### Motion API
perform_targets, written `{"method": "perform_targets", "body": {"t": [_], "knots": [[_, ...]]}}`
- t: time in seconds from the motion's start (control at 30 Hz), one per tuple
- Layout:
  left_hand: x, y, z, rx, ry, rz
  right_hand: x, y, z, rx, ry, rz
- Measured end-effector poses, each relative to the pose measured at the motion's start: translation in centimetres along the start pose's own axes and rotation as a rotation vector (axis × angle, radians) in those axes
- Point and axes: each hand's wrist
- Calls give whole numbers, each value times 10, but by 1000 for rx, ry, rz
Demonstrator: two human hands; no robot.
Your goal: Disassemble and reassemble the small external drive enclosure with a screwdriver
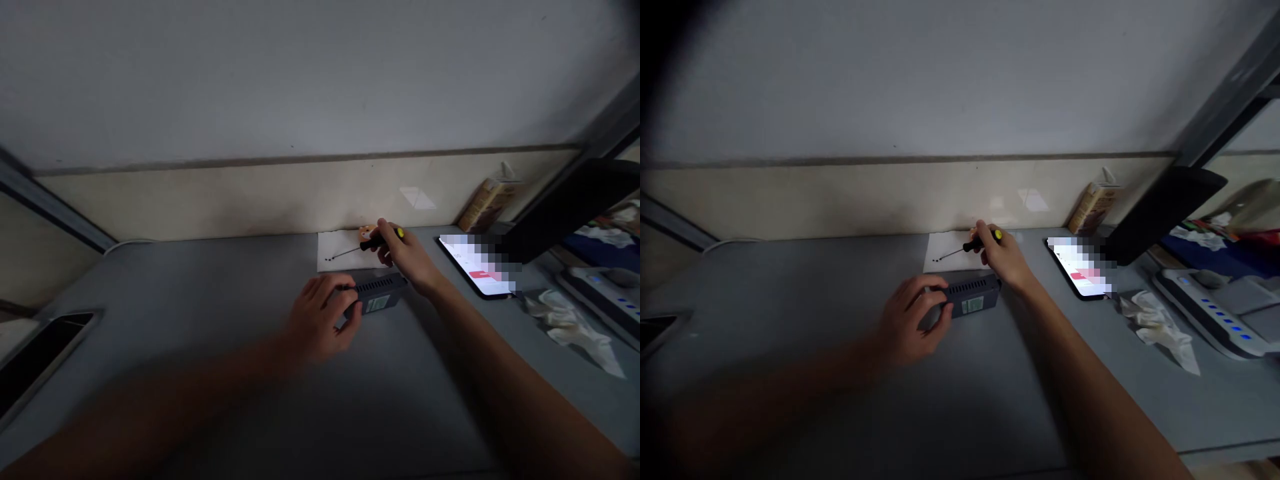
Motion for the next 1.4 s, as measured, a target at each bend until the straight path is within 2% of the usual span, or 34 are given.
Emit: {"method": "perform_targets", "body": {"t": [0.23,0.4,0.53,0.67,0.8,1.4], "knots": [[2,2,-3,-186,-64,108,-8,5,-4,49,161,148],[4,4,-12,-338,-11,177,-16,11,-4,87,351,248],[2,3,-12,-278,85,173,-22,13,-6,85,472,275],[1,1,-4,-144,93,52,-27,13,-6,17,482,261],[1,-1,0,-74,91,-54,-27,13,-3,-16,483,253],[1,-5,-2,64,199,-117,-21,9,-6,17,531,267]]}}
Point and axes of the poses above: each hand's wrist, its own y-axis towards the middle knuckle, its own x-axis out of the palm, z = x × y, and after that the axes turned 12 degrees about z, right-handed
